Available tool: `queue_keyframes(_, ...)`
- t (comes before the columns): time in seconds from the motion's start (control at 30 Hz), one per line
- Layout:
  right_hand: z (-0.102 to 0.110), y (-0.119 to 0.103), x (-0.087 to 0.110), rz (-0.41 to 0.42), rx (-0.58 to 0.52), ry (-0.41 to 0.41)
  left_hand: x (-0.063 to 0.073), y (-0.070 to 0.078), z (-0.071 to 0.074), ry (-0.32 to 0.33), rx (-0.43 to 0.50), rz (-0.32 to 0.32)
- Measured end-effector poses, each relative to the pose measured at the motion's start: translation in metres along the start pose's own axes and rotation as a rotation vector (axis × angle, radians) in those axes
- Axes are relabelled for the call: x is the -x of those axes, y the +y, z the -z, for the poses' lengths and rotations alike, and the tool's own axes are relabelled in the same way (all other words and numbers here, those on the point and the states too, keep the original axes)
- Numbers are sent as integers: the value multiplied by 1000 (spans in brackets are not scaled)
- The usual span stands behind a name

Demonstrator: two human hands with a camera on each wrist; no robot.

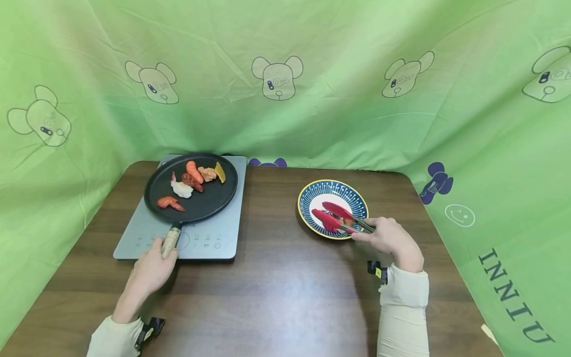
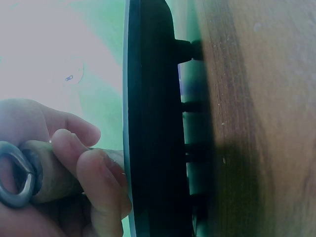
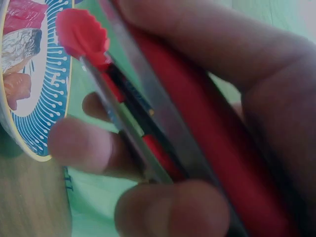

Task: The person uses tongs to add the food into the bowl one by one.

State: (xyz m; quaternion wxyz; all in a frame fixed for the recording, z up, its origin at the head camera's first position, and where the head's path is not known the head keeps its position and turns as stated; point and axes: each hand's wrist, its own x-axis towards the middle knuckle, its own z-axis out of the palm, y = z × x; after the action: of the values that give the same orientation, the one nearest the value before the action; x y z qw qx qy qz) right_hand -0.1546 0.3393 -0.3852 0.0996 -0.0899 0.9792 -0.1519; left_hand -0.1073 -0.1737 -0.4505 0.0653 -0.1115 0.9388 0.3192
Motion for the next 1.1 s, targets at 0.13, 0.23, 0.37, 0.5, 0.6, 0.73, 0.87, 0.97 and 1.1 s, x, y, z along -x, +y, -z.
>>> queue_keyframes(0.13, -1, -2, 2, -19, 32, 1, 1, 0, -2, -3, 5, -5)
queue_keyframes(0.23, -2, -4, 3, -27, 76, 3, 2, 0, -4, -7, 5, -10)
queue_keyframes(0.37, -2, -10, 3, -24, 150, 5, 3, -1, -5, -10, 3, -5)
queue_keyframes(0.5, -4, -19, 3, -34, 199, 12, 3, -2, -4, -12, 1, 5)
queue_keyframes(0.6, -5, -24, 6, -30, 229, 30, 3, -2, -1, -12, -1, -1)
queue_keyframes(0.73, -4, -28, 11, -4, 276, 63, 2, -1, 1, -11, -10, -2)
queue_keyframes(0.87, -3, -31, 12, 13, 309, 86, 2, -1, 2, -16, -9, 10)
queue_keyframes(0.97, -3, -32, 11, 27, 316, 93, 2, -1, 2, -16, -2, 14)
queue_keyframes(1.1, -2, -30, 9, 42, 302, 61, 1, 0, 1, -16, 3, 9)
